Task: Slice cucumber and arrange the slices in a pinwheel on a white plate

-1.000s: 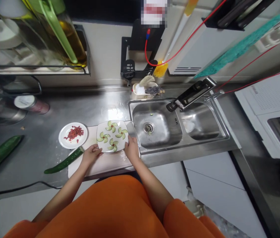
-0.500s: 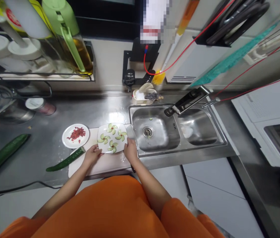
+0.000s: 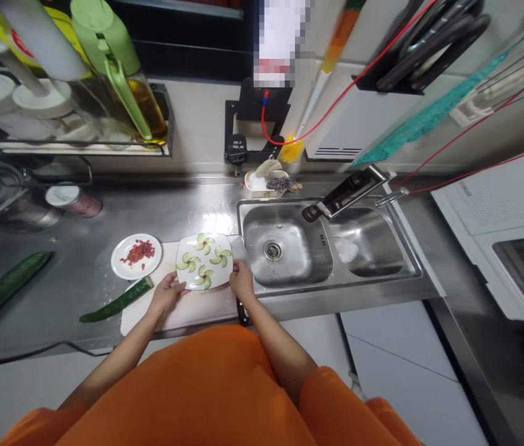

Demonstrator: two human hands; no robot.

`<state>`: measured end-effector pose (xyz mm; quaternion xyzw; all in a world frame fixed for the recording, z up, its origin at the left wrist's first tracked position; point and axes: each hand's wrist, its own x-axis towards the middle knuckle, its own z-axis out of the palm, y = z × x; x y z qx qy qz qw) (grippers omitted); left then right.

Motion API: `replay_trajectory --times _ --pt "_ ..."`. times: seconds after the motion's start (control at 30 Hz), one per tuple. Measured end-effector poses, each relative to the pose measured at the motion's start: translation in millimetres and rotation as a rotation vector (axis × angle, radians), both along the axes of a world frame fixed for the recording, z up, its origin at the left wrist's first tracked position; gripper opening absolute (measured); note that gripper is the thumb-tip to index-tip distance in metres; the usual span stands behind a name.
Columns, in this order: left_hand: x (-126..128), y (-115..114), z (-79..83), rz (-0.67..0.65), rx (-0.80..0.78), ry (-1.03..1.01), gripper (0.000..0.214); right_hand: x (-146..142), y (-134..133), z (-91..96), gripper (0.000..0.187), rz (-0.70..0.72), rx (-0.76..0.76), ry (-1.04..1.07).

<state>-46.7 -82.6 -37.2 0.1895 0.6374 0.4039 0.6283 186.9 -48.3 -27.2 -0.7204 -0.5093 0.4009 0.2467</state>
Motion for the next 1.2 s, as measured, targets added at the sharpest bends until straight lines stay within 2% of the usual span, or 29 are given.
replay_trajectory --times 0.13,0.3,0.47,0.6,0.67,0.87,1.03,1.13,1.2 --pt "-0.2 0.1 1.4 0.025 -0.009 -0.035 0.047 1.2 0.7 -0.5 0.046 -0.033 -0.027 0.060" --pt "-1.6 1.7 8.4 0.059 -0.017 -0.038 0.047 -0.4 2.9 -1.1 0.041 -0.172 -0.119 0.357" --pt "-2.8 4.4 17.3 0.029 -0.007 -0.004 0.049 -9.8 3.1 5.9 0.036 -0.176 -0.192 0.515" --pt "-4.0 5.2 21.0 0.029 -0.011 -0.021 0.050 -20.2 1.8 11.8 0.041 -0.259 -0.283 0.812" --pt "-5.6 4.7 20.6 0.038 -0.007 -0.040 0.052 -24.2 1.3 13.1 0.044 -0.285 -0.309 0.885" --pt "-10.5 1.0 18.3 0.014 0.013 -0.037 0.056 -28.4 0.6 12.3 0.053 -0.306 -0.332 0.933" --pt "-11.6 -2.7 25.8 -0.075 0.101 0.049 0.055 -27.5 1.4 11.8 0.055 -0.310 -0.316 0.956" --pt "-17.6 -8.4 27.3 -0.157 0.176 0.187 0.055 -26.4 2.5 11.9 0.055 -0.297 -0.305 0.961" --pt "-25.4 -15.7 22.5 -0.203 0.256 0.407 0.052 -24.5 3.3 12.1 0.055 -0.298 -0.308 0.960"
